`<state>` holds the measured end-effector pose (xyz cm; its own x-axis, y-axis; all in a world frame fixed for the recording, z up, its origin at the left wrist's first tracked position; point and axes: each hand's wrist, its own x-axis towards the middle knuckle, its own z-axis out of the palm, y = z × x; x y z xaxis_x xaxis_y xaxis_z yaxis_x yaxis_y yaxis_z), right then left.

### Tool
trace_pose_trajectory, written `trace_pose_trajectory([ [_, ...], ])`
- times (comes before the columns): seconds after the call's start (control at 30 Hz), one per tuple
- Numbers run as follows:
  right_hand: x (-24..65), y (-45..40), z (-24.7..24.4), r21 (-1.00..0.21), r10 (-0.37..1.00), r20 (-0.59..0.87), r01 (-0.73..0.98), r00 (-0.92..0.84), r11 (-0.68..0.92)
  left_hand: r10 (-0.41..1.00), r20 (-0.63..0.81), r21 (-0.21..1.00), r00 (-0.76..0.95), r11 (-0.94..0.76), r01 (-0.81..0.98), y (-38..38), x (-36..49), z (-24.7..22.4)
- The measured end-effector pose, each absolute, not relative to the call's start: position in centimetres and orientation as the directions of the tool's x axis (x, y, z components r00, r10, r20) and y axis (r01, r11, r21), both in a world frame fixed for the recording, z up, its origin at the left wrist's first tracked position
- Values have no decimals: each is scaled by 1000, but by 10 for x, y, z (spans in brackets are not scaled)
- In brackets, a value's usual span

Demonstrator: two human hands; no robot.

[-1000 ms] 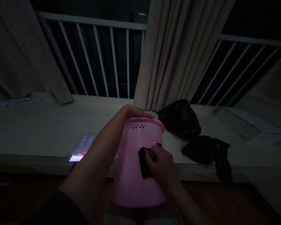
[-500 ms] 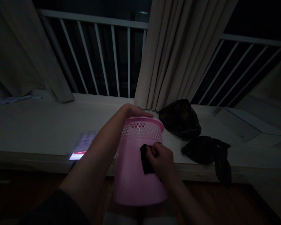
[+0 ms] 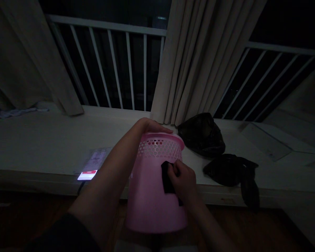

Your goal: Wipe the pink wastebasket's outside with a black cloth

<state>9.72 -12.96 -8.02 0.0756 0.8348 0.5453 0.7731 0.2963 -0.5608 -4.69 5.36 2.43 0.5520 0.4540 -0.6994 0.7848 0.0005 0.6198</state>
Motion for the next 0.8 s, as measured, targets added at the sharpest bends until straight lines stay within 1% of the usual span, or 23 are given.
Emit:
trace_pose_trajectory([
  [0.23, 98, -135, -82, -556, 821, 567, 766, 66, 322, 460, -628, 669, 628, -93, 737, 61, -44, 22],
  [0.47, 98, -134, -82, -556, 812, 579, 764, 74, 327, 454, -646, 653, 614, -89, 753, 63, -43, 22],
  [0.67, 99, -134, -83, -554, 808, 584, 765, 75, 330, 388, -679, 649, 624, -81, 757, 63, -41, 22],
  [0.8, 100, -135, -83, -549, 806, 587, 769, 76, 327, 465, -662, 627, 588, -85, 774, 59, -38, 24],
])
